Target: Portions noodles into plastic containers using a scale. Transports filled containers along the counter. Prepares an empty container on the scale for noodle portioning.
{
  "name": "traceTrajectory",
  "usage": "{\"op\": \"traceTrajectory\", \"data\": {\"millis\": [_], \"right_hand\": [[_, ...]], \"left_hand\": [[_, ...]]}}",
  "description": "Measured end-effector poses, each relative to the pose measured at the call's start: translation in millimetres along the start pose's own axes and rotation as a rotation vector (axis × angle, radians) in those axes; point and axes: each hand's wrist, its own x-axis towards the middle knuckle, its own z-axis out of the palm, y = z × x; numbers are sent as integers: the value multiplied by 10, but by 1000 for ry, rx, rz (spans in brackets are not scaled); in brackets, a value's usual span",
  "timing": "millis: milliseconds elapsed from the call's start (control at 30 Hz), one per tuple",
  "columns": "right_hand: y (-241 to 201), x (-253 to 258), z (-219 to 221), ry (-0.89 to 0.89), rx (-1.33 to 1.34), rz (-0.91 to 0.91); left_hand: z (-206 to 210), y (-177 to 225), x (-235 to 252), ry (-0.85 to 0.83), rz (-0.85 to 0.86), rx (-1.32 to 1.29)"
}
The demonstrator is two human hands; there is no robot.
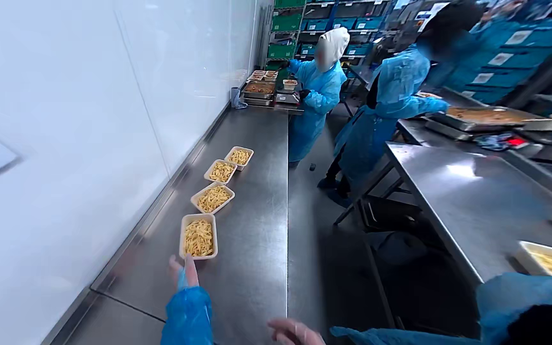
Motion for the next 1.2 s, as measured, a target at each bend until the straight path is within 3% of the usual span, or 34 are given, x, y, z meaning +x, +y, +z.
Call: {"op": "traceTrajectory", "data": {"millis": [100,200,300,433,567,633,800,933,1100,1200], "right_hand": [[-192,200,-63,14,-172,-241],[-360,730,-328,25,-253,-223],[-446,1550,-630,70,-233,-154],[-321,3374,-1044,90,-382,-213],[103,5536,-1229,-116,-731,-247],[345,6065,-1177,-188,-848,-231],[479,6628,-969,-260,-819,-310],[33,6933,-653,-438,-794,-282],[-415,6733,-243,-711,-802,-302],[-497,6552,-240,-758,-720,-302]], "left_hand": [[-46,72,349,-142,34,272],[54,76,550,-246,-84,310],[199,77,362,-290,-232,217],[448,-13,74,-223,-289,11],[871,-16,-200,-48,-298,-116],[1099,49,-359,31,-332,-134],[1685,185,-336,154,-362,-279],[1933,367,-6,262,-375,-363],[1947,531,402,265,-383,-316],[1931,646,609,267,-446,-291]]}}
